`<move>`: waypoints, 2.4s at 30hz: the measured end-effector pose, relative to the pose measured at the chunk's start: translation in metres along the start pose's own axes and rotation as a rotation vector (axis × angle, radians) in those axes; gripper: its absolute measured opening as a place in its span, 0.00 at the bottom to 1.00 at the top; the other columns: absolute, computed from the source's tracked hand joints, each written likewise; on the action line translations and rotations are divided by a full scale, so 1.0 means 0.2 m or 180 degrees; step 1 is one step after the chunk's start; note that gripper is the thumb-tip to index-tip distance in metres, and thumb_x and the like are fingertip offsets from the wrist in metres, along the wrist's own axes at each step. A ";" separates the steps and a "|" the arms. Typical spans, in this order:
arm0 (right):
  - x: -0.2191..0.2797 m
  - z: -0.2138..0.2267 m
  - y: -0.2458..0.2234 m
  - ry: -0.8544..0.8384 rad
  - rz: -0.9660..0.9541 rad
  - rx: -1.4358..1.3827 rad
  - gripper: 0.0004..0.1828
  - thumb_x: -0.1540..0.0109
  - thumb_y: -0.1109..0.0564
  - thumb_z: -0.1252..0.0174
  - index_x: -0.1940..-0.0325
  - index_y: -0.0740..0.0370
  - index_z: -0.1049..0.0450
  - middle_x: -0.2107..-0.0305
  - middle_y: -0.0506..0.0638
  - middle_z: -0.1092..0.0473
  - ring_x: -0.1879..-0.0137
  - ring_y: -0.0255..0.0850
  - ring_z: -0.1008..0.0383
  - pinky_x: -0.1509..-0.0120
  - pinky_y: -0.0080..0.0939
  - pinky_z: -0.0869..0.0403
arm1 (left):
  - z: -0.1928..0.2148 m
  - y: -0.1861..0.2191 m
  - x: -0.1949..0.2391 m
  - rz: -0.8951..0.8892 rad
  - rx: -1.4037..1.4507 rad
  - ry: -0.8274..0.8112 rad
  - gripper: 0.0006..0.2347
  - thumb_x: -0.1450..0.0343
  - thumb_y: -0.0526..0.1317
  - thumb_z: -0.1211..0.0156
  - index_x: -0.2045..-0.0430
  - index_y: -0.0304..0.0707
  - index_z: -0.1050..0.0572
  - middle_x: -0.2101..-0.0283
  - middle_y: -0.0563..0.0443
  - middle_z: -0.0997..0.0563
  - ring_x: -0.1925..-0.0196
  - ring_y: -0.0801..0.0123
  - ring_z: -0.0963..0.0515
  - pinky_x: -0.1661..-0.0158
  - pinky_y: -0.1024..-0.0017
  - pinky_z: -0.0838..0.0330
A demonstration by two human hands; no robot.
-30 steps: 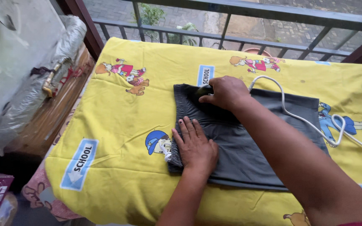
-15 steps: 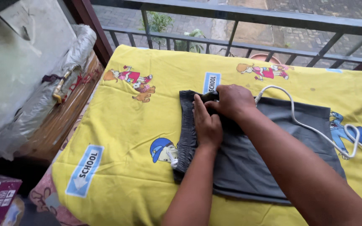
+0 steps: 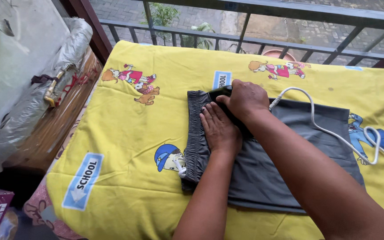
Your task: The person irons a pair of gray shorts on a yellow patterned ironing board cover. They use a black electric iron to smooth the fabric, repeatedly adjusting and folding the garment to reach different sections. The person finishes by folding the shorts into a neat stack.
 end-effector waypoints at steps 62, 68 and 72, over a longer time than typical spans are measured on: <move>0.11 0.07 0.74 -0.0087 -0.0207 0.0391 0.31 0.46 0.24 0.42 0.54 0.47 0.22 0.64 0.56 0.24 0.46 0.53 0.24 0.46 0.55 0.25 | 0.01 0.02 0.01 0.0016 -0.0612 -0.0994 0.34 0.28 0.55 0.54 0.30 0.30 0.47 0.24 0.31 0.54 0.22 0.38 0.61 0.27 0.47 0.73; 0.10 0.10 0.75 -0.0122 -0.0275 0.0353 0.31 0.45 0.25 0.42 0.52 0.49 0.22 0.61 0.56 0.24 0.44 0.53 0.24 0.45 0.56 0.26 | 0.11 0.05 0.02 0.0022 -0.0620 -0.1100 0.42 0.31 0.67 0.56 0.29 0.32 0.48 0.24 0.31 0.54 0.22 0.39 0.61 0.27 0.49 0.75; 0.09 0.10 0.77 -0.0073 -0.0382 0.0295 0.31 0.43 0.27 0.42 0.52 0.52 0.22 0.61 0.55 0.24 0.44 0.52 0.24 0.45 0.57 0.26 | 0.18 0.10 0.03 -0.0028 -0.0590 -0.1177 0.46 0.35 0.71 0.52 0.28 0.36 0.47 0.24 0.31 0.53 0.22 0.38 0.60 0.28 0.49 0.74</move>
Point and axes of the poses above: each hand's wrist, its own x-axis away from the middle knuckle, its own z-axis out of the back of the hand, y = z × x, the point moved 8 cm from there along -x, towards the middle knuckle
